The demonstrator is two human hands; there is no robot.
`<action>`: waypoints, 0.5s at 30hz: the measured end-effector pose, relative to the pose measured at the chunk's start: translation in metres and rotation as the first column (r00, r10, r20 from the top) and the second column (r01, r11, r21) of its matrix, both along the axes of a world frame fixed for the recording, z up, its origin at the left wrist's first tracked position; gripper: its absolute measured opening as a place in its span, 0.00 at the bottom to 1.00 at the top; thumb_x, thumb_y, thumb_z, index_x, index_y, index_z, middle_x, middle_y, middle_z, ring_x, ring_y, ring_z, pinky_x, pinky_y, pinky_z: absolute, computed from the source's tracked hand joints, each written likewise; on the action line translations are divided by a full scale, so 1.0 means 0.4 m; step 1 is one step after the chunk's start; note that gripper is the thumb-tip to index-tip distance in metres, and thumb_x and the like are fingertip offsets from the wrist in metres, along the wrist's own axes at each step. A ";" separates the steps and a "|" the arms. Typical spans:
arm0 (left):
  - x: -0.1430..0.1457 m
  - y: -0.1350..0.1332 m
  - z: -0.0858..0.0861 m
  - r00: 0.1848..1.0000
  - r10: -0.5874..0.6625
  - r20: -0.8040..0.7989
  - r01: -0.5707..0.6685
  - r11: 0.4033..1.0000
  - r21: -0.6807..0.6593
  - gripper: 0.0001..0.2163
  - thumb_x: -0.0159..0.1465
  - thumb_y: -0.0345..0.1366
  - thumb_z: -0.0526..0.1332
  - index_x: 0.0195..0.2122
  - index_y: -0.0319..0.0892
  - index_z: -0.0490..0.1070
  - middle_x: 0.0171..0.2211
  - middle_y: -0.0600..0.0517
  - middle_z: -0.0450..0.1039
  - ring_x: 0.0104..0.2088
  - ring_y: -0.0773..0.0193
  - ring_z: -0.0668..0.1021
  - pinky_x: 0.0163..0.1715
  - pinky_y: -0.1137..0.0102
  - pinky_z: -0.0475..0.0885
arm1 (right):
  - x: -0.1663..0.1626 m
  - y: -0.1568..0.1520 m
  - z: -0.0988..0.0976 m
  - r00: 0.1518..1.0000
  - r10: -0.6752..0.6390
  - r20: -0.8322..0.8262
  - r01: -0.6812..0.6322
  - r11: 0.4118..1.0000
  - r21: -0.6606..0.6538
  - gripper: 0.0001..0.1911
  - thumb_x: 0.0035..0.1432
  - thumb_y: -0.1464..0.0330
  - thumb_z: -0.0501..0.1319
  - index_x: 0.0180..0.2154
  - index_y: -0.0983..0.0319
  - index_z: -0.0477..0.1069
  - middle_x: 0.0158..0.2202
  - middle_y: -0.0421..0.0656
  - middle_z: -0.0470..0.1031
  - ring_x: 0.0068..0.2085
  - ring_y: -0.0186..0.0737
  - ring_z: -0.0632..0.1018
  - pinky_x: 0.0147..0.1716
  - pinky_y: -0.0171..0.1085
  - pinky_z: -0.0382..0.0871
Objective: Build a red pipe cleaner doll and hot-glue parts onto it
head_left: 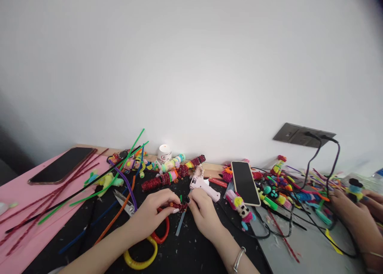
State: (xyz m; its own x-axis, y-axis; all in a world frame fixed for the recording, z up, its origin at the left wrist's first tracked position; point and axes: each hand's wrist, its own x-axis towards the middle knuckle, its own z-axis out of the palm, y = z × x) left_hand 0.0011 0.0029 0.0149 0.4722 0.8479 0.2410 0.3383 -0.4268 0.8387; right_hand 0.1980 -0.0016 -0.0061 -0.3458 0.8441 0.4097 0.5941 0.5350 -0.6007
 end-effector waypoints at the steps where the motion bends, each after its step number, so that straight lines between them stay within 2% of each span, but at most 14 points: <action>1: 0.000 -0.001 0.002 1.000 -0.006 -0.001 0.006 1.000 0.001 0.05 0.60 0.27 0.58 0.34 0.43 0.73 0.32 0.54 0.72 0.33 0.66 0.74 0.34 0.73 0.67 | 0.000 0.001 -0.001 1.000 0.002 -0.011 -0.002 1.000 -0.006 0.11 0.63 0.73 0.49 0.27 0.60 0.57 0.27 0.39 0.62 0.31 0.38 0.65 0.32 0.36 0.58; 9: 0.001 -0.003 0.000 0.999 -0.010 0.034 0.012 0.998 -0.064 0.04 0.59 0.29 0.59 0.32 0.42 0.73 0.30 0.54 0.70 0.29 0.67 0.71 0.29 0.73 0.65 | -0.002 0.006 0.002 0.998 0.028 -0.061 -0.033 0.996 -0.085 0.13 0.63 0.72 0.48 0.24 0.60 0.54 0.25 0.39 0.61 0.30 0.38 0.64 0.31 0.36 0.56; 15: 0.002 -0.004 -0.006 0.994 -0.013 0.110 0.030 0.987 -0.157 0.03 0.58 0.30 0.59 0.32 0.41 0.72 0.31 0.54 0.71 0.31 0.66 0.72 0.32 0.72 0.67 | -0.004 0.006 0.006 0.993 0.048 -0.103 -0.065 0.985 -0.161 0.15 0.64 0.69 0.48 0.23 0.60 0.55 0.25 0.39 0.61 0.30 0.38 0.64 0.31 0.36 0.55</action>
State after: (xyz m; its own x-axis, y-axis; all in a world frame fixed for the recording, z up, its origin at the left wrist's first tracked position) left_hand 0.0019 0.0013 0.0127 0.4691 0.8694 0.1553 0.2344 -0.2921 0.9272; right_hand 0.1962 0.0010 -0.0037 -0.3598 0.8830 0.3015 0.4993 0.4552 -0.7373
